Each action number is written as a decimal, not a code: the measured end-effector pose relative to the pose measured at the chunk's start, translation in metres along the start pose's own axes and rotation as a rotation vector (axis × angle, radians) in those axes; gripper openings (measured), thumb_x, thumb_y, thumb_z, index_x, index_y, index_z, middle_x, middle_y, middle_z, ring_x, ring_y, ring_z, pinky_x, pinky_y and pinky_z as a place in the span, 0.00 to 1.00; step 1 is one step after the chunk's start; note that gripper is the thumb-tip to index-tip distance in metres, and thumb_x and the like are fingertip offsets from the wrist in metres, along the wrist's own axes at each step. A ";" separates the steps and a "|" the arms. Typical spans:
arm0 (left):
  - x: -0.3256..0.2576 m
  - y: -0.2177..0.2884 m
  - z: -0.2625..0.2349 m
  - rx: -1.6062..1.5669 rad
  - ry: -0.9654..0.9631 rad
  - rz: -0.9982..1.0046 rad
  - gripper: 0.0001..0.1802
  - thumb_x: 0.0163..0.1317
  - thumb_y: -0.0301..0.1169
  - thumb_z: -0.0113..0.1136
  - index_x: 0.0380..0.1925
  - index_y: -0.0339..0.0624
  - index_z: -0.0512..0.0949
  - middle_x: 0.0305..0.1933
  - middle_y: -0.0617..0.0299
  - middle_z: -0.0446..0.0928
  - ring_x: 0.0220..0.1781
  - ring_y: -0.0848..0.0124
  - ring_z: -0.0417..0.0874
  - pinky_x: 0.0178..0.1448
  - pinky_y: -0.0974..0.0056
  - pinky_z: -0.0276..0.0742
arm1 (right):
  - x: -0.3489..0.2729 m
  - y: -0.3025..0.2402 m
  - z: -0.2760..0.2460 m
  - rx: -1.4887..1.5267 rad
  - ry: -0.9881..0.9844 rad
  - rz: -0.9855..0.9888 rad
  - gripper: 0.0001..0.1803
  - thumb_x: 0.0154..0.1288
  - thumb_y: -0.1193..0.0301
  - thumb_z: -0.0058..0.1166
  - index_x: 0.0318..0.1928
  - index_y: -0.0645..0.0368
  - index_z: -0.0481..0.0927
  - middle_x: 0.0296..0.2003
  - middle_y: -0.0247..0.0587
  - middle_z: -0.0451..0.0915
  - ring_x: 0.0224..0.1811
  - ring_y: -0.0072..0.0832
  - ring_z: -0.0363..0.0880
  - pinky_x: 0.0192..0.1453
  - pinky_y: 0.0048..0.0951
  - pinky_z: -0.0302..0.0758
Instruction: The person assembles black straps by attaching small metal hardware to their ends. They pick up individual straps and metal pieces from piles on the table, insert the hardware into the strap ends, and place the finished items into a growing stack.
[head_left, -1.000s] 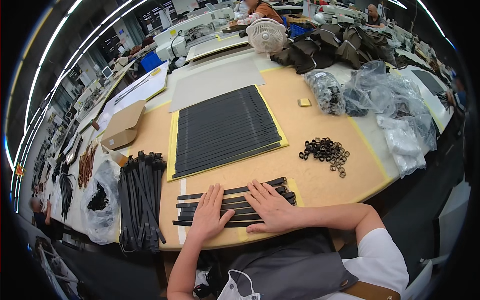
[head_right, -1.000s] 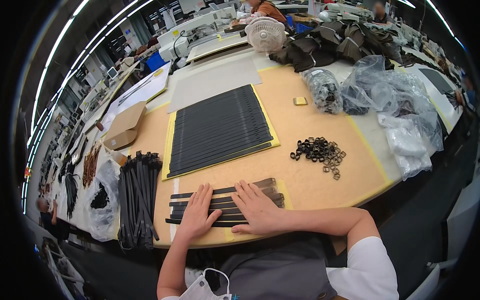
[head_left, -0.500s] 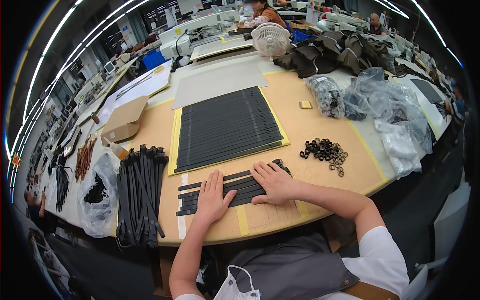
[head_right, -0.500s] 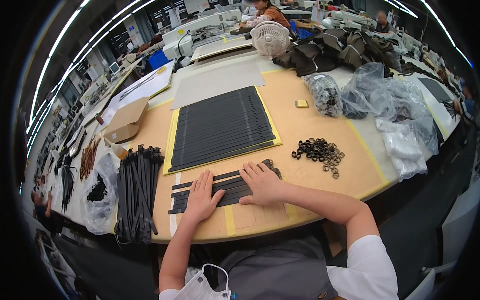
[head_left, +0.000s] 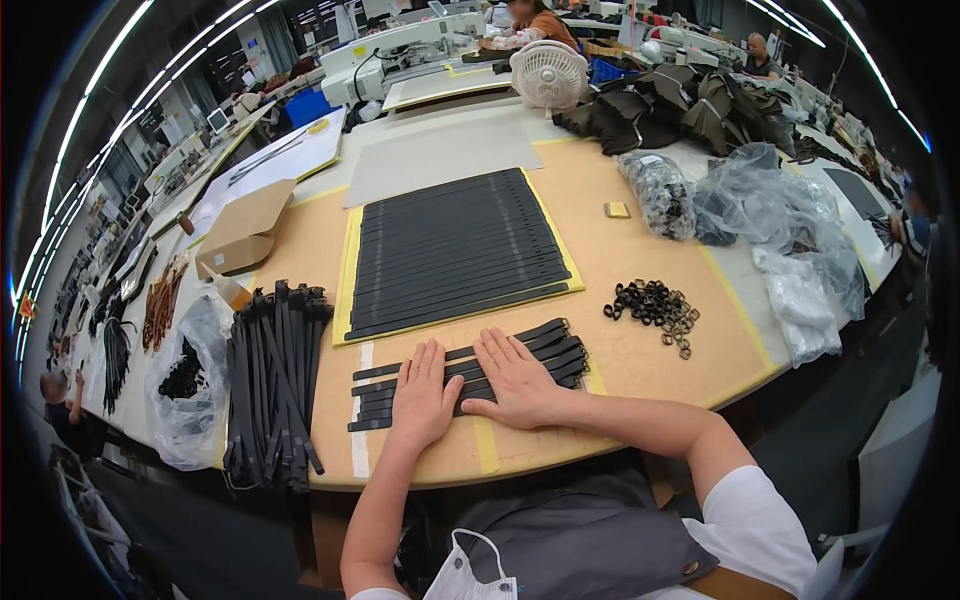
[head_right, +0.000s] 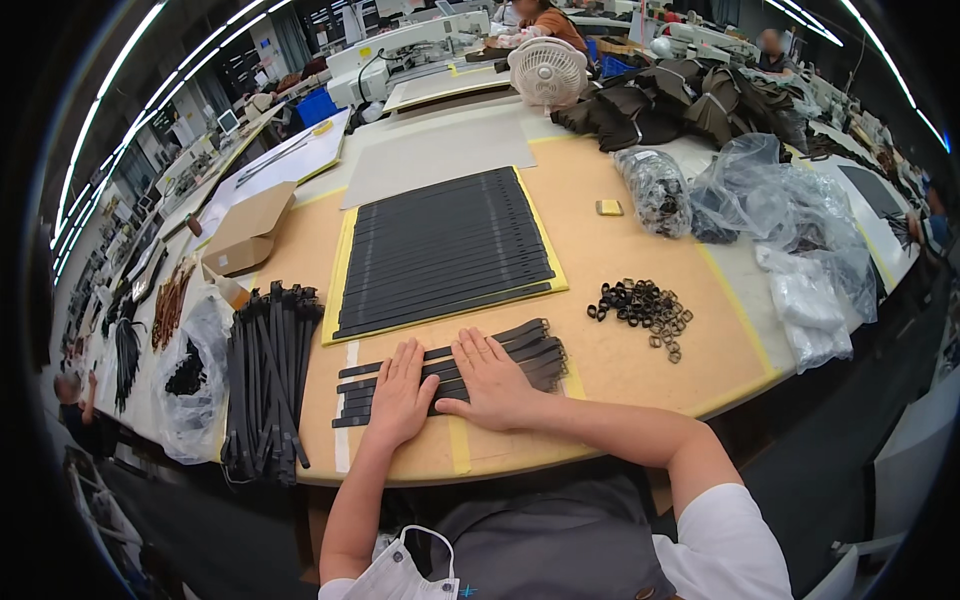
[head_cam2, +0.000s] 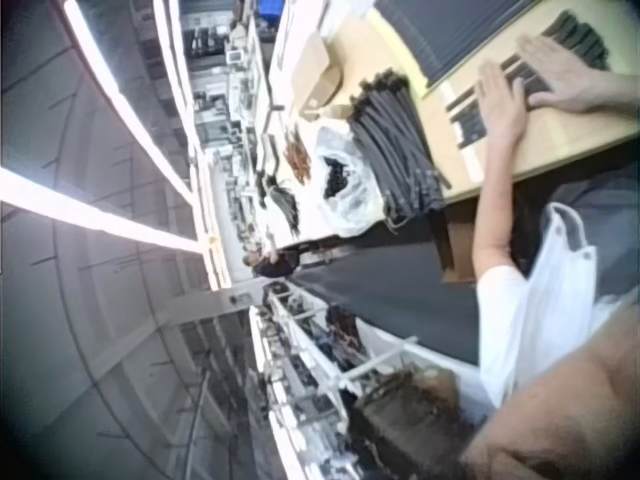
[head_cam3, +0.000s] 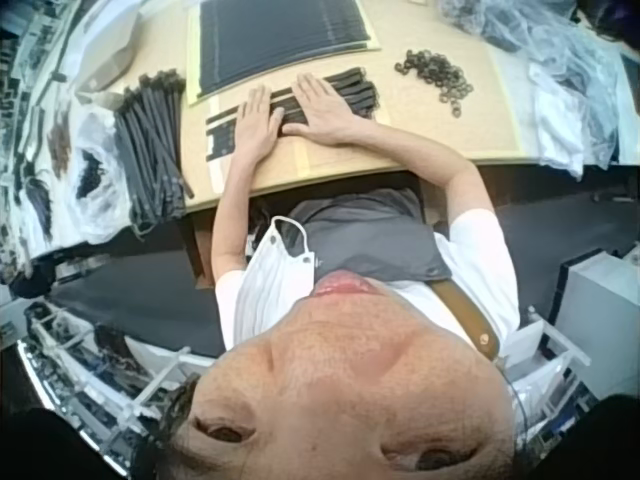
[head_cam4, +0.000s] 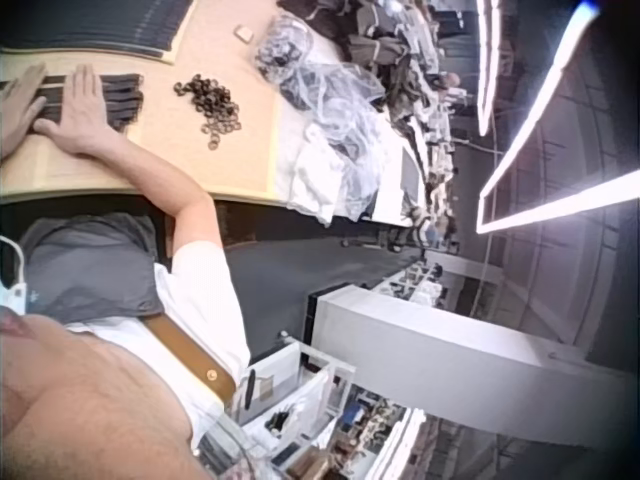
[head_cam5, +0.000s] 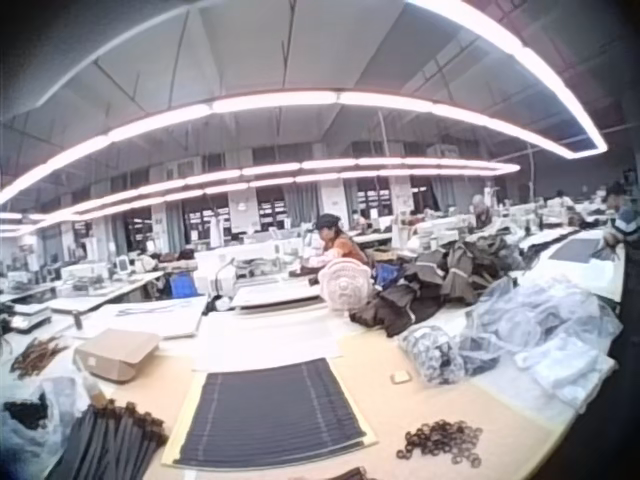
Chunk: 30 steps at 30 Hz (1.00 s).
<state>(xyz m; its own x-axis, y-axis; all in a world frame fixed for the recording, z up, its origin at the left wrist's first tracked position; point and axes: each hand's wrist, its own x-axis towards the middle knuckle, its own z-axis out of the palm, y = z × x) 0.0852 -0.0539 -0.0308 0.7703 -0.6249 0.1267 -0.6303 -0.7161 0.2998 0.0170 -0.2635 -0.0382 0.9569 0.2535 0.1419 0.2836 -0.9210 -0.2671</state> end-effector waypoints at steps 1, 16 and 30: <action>-0.001 0.001 -0.002 -0.034 0.047 0.025 0.36 0.79 0.47 0.48 0.76 0.32 0.63 0.84 0.44 0.58 0.87 0.52 0.53 0.87 0.48 0.47 | 0.000 0.000 0.000 -0.004 -0.001 0.004 0.59 0.76 0.31 0.38 0.79 0.78 0.50 0.81 0.70 0.47 0.87 0.55 0.38 0.88 0.48 0.38; -0.243 -0.053 0.139 -1.467 -0.670 -0.726 0.19 0.80 0.38 0.54 0.56 0.33 0.83 0.44 0.54 0.87 0.45 0.72 0.85 0.50 0.67 0.80 | 0.006 -0.009 -0.015 -0.017 -0.098 0.040 0.57 0.77 0.33 0.39 0.80 0.75 0.46 0.82 0.68 0.44 0.87 0.53 0.35 0.89 0.47 0.37; -0.155 -0.087 0.261 -0.614 -0.259 -0.884 0.20 0.79 0.39 0.54 0.56 0.33 0.83 0.43 0.51 0.87 0.45 0.65 0.87 0.50 0.62 0.81 | 0.014 -0.017 -0.020 -0.076 -0.146 0.067 0.57 0.76 0.34 0.41 0.81 0.74 0.46 0.82 0.66 0.45 0.88 0.51 0.37 0.89 0.46 0.38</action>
<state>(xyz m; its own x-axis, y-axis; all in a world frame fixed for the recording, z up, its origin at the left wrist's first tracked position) -0.0040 0.0243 -0.3232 0.8368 -0.0669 -0.5434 0.3423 -0.7108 0.6145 0.0243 -0.2504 -0.0125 0.9739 0.2263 -0.0151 0.2189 -0.9555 -0.1978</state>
